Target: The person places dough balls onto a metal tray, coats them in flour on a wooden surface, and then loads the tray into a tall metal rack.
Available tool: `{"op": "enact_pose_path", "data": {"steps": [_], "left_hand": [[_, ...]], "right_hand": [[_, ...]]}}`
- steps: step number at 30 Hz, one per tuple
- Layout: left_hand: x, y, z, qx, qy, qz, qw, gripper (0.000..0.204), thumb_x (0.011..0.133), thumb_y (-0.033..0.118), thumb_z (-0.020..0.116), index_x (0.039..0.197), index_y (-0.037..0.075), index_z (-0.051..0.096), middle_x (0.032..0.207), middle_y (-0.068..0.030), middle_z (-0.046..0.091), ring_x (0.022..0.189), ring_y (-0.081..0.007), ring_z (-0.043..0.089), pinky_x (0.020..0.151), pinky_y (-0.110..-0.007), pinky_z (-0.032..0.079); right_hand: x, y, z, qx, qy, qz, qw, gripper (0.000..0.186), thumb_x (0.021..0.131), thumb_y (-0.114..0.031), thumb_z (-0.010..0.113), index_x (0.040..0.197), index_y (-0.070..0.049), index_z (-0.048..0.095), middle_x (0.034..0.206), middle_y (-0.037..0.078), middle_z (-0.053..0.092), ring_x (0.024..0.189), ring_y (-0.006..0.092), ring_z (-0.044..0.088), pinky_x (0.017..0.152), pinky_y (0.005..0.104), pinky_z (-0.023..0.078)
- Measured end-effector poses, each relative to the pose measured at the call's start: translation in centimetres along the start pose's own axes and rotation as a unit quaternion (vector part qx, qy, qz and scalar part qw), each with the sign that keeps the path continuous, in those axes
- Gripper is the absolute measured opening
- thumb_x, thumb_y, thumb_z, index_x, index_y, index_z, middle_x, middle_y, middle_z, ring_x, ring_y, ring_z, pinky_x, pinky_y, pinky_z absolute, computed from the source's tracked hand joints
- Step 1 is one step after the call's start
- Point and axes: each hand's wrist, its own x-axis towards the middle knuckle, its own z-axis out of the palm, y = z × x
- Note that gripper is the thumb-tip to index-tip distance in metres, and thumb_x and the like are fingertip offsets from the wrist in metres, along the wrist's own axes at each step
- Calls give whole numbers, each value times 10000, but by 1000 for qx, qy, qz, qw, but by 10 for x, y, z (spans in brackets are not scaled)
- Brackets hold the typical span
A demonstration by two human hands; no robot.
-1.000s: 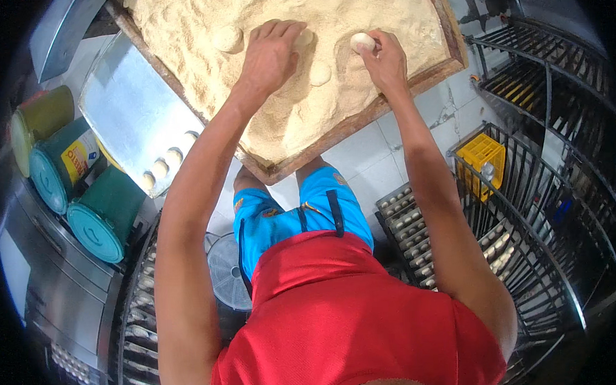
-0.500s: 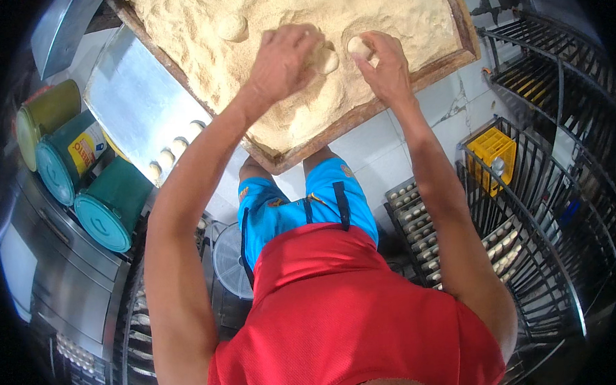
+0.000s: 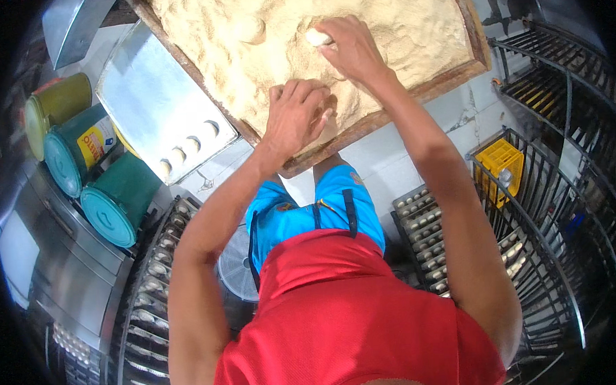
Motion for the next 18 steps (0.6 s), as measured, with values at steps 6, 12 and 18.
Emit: {"op": "enact_pose_path", "data": {"steps": [6, 12, 18], "left_hand": [[11, -45, -31, 74, 180, -99, 976, 329, 915, 194, 710, 1229, 102, 671, 1254, -132, 666, 1196, -339, 589, 1028, -482, 426], [52, -110, -55, 101, 175, -144, 969, 414, 994, 252, 659, 1350, 43, 632, 1248, -167, 682, 1055, -325, 658, 935, -471, 522], [68, -104, -71, 62, 68, -220, 971, 483, 958, 283, 727, 1348, 15, 627, 1201, -186, 690, 950, -258, 676, 840, -402, 565]], "right_hand": [[23, 23, -9, -6, 70, 122, 990, 368, 1029, -191, 557, 1338, 0, 621, 1301, 181, 657, 1228, 340, 585, 1122, 477, 430], [5, 21, -23, 61, 43, 150, 986, 369, 1010, -174, 574, 1325, 9, 634, 1293, 194, 657, 1220, 347, 593, 1066, 475, 457], [12, 3, -7, 31, 37, 102, 994, 381, 978, -211, 671, 1292, 3, 645, 1242, 181, 662, 1185, 332, 594, 1028, 428, 488]]}}
